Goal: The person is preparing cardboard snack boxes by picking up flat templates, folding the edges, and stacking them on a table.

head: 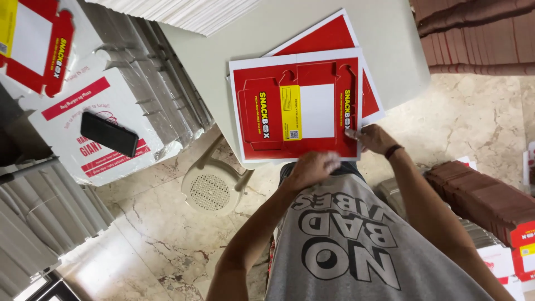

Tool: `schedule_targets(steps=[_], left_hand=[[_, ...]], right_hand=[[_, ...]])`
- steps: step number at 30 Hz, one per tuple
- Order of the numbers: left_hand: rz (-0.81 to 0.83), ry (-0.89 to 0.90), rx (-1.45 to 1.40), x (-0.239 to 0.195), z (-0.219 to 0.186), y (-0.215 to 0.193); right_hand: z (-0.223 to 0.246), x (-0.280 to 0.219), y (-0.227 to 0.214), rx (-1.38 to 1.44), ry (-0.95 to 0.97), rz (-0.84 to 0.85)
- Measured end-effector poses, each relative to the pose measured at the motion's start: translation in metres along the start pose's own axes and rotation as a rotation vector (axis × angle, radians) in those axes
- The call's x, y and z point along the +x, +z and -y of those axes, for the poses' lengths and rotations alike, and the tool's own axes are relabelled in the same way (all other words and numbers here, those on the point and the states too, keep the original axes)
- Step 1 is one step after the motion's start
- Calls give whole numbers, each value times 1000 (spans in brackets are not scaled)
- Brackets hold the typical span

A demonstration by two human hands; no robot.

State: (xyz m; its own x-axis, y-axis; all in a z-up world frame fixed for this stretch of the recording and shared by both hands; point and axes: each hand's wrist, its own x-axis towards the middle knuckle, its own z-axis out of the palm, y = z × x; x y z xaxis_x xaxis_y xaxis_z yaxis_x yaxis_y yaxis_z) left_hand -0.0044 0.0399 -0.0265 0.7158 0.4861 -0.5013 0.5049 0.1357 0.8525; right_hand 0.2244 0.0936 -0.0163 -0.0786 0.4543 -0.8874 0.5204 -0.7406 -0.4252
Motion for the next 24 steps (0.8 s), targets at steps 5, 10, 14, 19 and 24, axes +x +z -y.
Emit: schedule_targets(steps=[5, 10, 14, 19, 24], left_hand=[[-399, -264, 565, 55, -77, -66], [-203, -407, 679, 129, -73, -56], [-175, -454, 759, 149, -51, -44], [-154, -529, 827, 145, -87, -51], [-51, -544, 851, 124, -125, -67]], right_hand=[[13, 28, -39, -270, -13, -36], [-50, 100, -58, -905, -386, -76], [-83, 115, -58, -1140, -1238, -402], [-20, 54, -52, -456, -1148, -296], [-16, 43, -49, 154, -264, 53]])
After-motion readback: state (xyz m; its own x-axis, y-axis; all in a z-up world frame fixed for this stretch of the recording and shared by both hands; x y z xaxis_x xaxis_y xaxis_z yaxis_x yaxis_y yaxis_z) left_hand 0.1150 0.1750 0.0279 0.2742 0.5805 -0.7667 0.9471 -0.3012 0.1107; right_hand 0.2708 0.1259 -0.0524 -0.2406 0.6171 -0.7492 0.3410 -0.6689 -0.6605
